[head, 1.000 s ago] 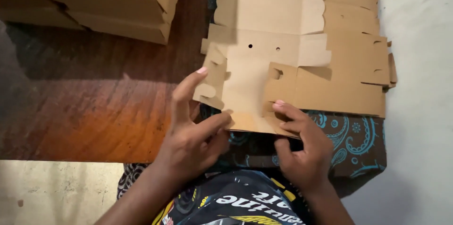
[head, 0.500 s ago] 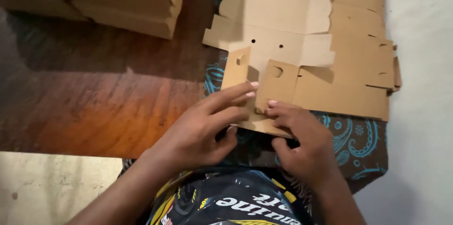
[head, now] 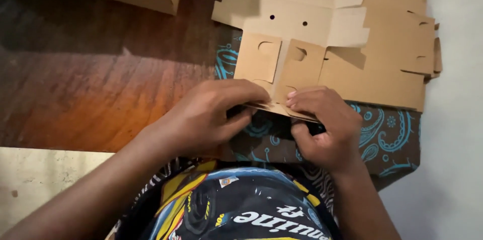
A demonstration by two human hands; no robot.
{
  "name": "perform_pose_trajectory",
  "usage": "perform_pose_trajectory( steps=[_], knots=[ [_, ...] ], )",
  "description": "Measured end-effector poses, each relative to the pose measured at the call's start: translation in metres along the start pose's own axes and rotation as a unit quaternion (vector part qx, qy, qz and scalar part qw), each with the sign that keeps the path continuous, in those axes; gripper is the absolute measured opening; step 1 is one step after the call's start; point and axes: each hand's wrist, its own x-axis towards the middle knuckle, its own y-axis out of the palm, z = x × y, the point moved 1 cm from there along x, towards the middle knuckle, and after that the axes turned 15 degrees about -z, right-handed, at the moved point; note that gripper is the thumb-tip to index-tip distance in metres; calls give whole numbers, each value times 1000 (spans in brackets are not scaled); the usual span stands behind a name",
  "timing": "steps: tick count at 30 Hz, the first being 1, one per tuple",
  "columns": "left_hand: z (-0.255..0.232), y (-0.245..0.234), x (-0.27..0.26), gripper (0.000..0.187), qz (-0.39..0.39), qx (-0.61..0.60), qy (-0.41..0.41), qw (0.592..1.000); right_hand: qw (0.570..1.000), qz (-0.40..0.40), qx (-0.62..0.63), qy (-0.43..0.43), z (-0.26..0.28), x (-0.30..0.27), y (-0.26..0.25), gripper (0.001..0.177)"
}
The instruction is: Assembling a cardboard box by folding and tucking flaps from a flat cutout.
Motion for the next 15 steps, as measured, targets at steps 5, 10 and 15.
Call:
perform_pose_trajectory(
  steps=[5, 10, 15],
  knots=[
    [-2, -3, 2, 25, 22, 26, -20, 999, 999, 15, 34, 12, -1, 2, -2, 19],
    [-1, 0, 1, 26, -3, 15, -23, 1000, 999, 8, 30, 43, -1, 4, -3, 18],
    [-4, 2, 4, 15, -29, 2, -44, 999, 998, 3, -11, 63, -8, -3, -5, 9]
  ],
)
